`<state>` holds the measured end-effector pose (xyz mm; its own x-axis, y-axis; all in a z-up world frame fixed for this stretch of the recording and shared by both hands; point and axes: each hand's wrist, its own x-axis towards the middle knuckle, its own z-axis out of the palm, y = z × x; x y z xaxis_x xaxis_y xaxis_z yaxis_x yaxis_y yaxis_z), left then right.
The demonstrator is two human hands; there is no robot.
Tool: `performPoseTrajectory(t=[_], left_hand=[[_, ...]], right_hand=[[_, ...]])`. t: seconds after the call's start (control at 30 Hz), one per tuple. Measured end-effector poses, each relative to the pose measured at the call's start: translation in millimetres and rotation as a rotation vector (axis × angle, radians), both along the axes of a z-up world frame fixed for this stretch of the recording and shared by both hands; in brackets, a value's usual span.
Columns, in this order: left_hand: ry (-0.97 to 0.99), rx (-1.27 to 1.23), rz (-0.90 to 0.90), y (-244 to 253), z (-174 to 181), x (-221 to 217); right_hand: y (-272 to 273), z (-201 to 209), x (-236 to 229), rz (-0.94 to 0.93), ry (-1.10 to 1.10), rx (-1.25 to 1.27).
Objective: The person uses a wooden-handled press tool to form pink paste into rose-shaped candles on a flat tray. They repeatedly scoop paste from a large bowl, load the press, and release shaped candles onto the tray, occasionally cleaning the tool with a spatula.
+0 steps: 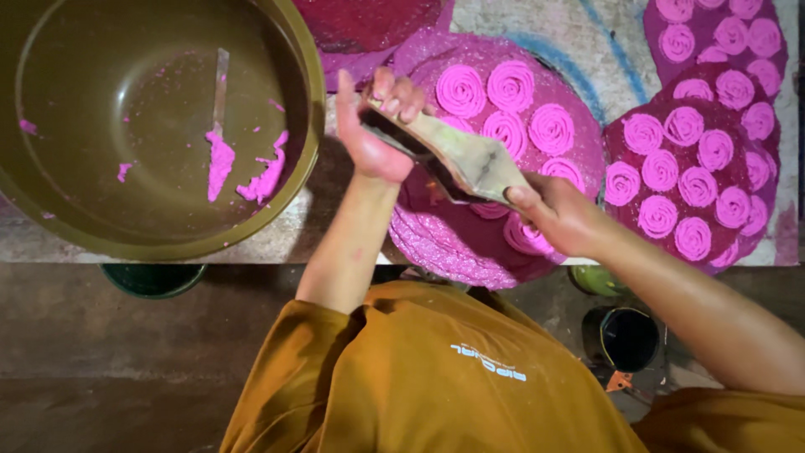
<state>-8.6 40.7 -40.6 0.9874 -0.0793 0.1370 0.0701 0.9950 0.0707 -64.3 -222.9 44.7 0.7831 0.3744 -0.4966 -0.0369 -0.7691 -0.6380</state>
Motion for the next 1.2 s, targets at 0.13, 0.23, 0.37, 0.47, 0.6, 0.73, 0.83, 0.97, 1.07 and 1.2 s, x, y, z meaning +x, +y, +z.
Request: performPoseTrajectory(t=[0.13, 0.23, 0.37, 0.47, 0.6, 0.73, 0.83, 0.97, 1.07, 1.2], left_hand=[[0.0, 0.013, 0.016, 3, 14, -14], [0.016, 0.006, 0.012, -12, 19, -13], [0.033, 0.047, 0.017, -18, 25, 8], [-0.049, 0.045, -0.005, -5, 31, 18], [0.036, 0.078, 0.003, 4, 34, 1], [0.077, 0.011, -0.012, -15, 37, -6], [0.071, 0.029, 0.009, -26, 40, 6], [0.023, 0.094, 0.053, -16, 45, 27], [0.024, 0.084, 0.048, 2, 46, 23], [0.109, 0.093, 0.05, 5, 43, 1]], right_hand=[[-1, 8, -9, -0.009, 0.096, -0.026], [-13, 20, -6, -0.02, 0.07, -0.109], [-14, 19, -1, -0.058, -0.036, -0.067], [0, 9, -1, -0.069, -0.055, 0.006], [1, 8, -14, -0.046, 0.004, 0.068], [-19, 23, -11, -0.089, 0.066, -0.094], [-25, 28, -2, -0.098, -0.013, -0.025], [-7, 16, 8, -0.099, -0.085, 0.018], [8, 8, 3, -0.102, -0.052, 0.104], [4, 16, -11, -0.077, 0.043, 0.062]])
